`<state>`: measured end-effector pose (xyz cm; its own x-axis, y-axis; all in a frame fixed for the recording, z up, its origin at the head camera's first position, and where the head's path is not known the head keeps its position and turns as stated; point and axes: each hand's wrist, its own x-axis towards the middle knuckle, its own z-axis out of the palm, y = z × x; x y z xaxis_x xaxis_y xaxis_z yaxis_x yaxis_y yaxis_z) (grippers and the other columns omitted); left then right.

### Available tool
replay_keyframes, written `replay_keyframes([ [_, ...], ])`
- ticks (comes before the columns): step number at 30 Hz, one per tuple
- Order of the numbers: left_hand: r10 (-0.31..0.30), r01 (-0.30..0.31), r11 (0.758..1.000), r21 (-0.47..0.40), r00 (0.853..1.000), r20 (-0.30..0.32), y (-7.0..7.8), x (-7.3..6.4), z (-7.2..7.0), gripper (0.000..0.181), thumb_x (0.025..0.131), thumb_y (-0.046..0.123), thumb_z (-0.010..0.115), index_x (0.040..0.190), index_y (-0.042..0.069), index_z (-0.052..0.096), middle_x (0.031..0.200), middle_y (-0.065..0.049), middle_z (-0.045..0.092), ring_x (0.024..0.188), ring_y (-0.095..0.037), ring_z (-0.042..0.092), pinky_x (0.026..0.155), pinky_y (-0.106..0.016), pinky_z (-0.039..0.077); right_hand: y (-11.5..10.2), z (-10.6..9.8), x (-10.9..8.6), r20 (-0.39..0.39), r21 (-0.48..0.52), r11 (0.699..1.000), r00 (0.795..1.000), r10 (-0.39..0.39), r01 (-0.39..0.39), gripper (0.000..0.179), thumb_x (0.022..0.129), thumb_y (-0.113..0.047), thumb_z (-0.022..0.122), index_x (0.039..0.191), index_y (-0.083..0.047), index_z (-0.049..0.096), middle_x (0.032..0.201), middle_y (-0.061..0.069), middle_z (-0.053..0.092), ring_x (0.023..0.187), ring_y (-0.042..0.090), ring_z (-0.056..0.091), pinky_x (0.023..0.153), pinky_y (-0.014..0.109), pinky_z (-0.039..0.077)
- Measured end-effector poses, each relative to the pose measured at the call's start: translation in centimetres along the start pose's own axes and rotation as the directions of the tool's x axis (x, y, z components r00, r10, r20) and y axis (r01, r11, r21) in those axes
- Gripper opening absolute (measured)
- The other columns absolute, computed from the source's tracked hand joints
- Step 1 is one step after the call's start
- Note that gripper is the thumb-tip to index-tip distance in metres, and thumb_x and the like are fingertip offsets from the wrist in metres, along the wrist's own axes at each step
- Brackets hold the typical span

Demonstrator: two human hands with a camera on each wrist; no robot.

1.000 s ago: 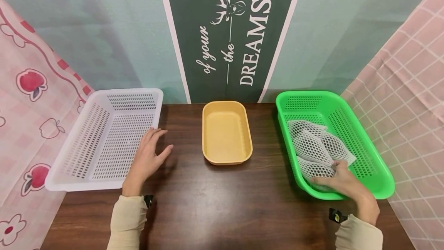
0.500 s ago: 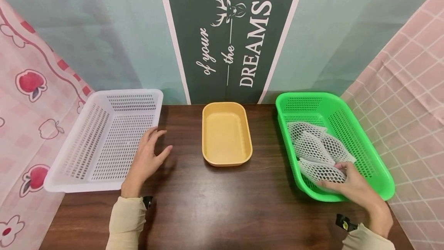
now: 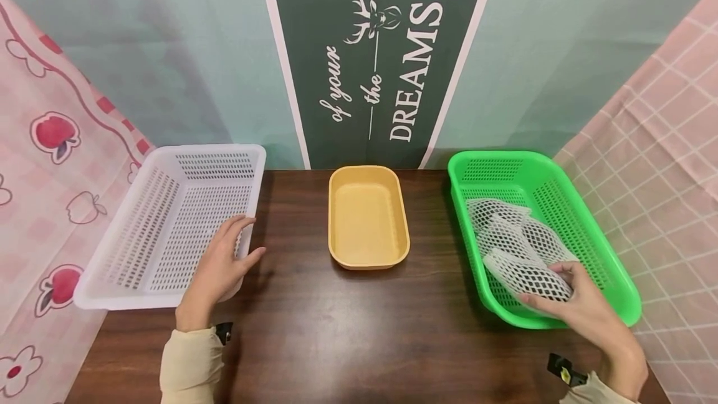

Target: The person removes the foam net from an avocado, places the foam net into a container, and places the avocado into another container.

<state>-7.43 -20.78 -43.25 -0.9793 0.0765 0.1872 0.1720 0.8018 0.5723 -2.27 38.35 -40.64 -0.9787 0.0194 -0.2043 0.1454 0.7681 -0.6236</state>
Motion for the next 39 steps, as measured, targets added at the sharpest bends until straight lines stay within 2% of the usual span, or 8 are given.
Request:
replay_keyframes([
  [2, 0.015, -0.014, 1.000, 0.018, 1.000, -0.005, -0.2, -0.2, -0.2, 0.056, 0.088, 0.021, 0.075, 0.137, 0.006, 0.052, 0.142, -0.020, 0.049, 0.131, -0.041, 0.045, 0.105, -0.059, 0.038, -0.3, 0.1, -0.1, -0.015, 0.008, 1.000, 1.000, -0.017, 0.017, 0.074, 0.084, -0.030, 0.079, 0.131, 0.001, 0.031, 0.133, 0.032, 0.045, 0.104, 0.007, 0.051, 0.081, 0.017, 0.043],
  [7, 0.038, -0.038, 0.999, 0.039, 0.999, -0.009, -0.6, -0.9, -0.4, 0.056, 0.087, 0.021, 0.075, 0.136, 0.004, 0.053, 0.139, -0.022, 0.054, 0.127, -0.042, 0.049, 0.105, -0.058, 0.038, -1.3, 0.5, -0.3, -0.032, 0.032, 0.999, 0.999, -0.029, 0.030, 0.076, 0.085, -0.030, 0.079, 0.133, -0.001, 0.029, 0.140, 0.029, 0.039, 0.121, 0.024, 0.045, 0.086, 0.011, 0.037],
  [8, 0.037, -0.036, 0.999, 0.038, 0.999, -0.007, -0.6, -1.0, -0.4, 0.056, 0.088, 0.021, 0.075, 0.136, 0.004, 0.053, 0.139, -0.022, 0.054, 0.127, -0.042, 0.049, 0.105, -0.058, 0.038, -1.5, 0.6, -0.3, -0.036, 0.041, 0.999, 0.999, -0.034, 0.036, 0.076, 0.085, -0.029, 0.079, 0.133, -0.001, 0.028, 0.140, 0.028, 0.038, 0.122, 0.020, 0.044, 0.085, 0.010, 0.036],
  [11, 0.024, -0.024, 0.999, 0.039, 1.000, -0.001, -0.6, -1.2, -0.4, 0.056, 0.088, 0.022, 0.074, 0.137, 0.005, 0.053, 0.139, -0.022, 0.054, 0.129, -0.043, 0.049, 0.106, -0.059, 0.037, -1.9, 0.8, -0.4, -0.064, 0.033, 0.998, 0.997, -0.052, 0.054, 0.075, 0.083, -0.028, 0.081, 0.131, -0.002, 0.030, 0.133, 0.024, 0.041, 0.103, -0.005, 0.041, 0.073, 0.006, 0.033],
  [14, 0.013, -0.013, 0.999, 0.037, 1.000, 0.001, -0.5, -1.4, -0.3, 0.054, 0.089, 0.022, 0.073, 0.136, 0.005, 0.053, 0.140, -0.022, 0.054, 0.130, -0.042, 0.048, 0.108, -0.059, 0.036, -2.2, 0.7, -0.5, -0.095, 0.047, 0.996, 0.993, -0.068, 0.073, 0.074, 0.081, -0.024, 0.082, 0.129, -0.001, 0.031, 0.128, 0.023, 0.042, 0.094, -0.014, 0.041, 0.072, 0.006, 0.037],
  [22, 0.062, -0.059, 0.997, 0.044, 0.996, -0.063, -0.7, -1.5, 0.0, 0.050, 0.087, 0.018, 0.075, 0.132, 0.004, 0.057, 0.134, -0.021, 0.059, 0.124, -0.041, 0.053, 0.104, -0.056, 0.040, -3.5, 0.9, -0.5, -0.162, 0.048, 0.990, 0.979, -0.122, 0.131, 0.077, 0.078, -0.022, 0.085, 0.130, 0.001, 0.033, 0.128, 0.020, 0.041, 0.094, -0.013, 0.041, 0.074, 0.003, 0.036],
  [30, 0.123, -0.117, 0.992, 0.052, 0.985, -0.123, -0.9, -1.3, 0.3, 0.048, 0.082, 0.013, 0.079, 0.125, 0.002, 0.061, 0.127, -0.020, 0.062, 0.117, -0.040, 0.058, 0.099, -0.054, 0.044, -5.7, 3.1, -0.2, -0.152, 0.088, 0.980, 0.975, -0.165, 0.179, 0.075, 0.078, -0.022, 0.086, 0.129, -0.002, 0.034, 0.130, 0.022, 0.050, 0.101, -0.015, 0.042, 0.078, 0.002, 0.035],
  [39, 0.122, -0.114, 0.991, 0.066, 0.983, -0.136, -0.8, -1.4, 0.3, 0.050, 0.080, 0.012, 0.080, 0.125, 0.002, 0.061, 0.128, -0.020, 0.062, 0.118, -0.039, 0.057, 0.100, -0.054, 0.044, -8.2, 5.2, 0.1, -0.159, 0.127, 0.955, 0.956, -0.247, 0.268, 0.074, 0.071, -0.015, 0.090, 0.124, -0.002, 0.040, 0.116, 0.018, 0.059, 0.091, -0.006, 0.054, 0.074, 0.010, 0.047],
])
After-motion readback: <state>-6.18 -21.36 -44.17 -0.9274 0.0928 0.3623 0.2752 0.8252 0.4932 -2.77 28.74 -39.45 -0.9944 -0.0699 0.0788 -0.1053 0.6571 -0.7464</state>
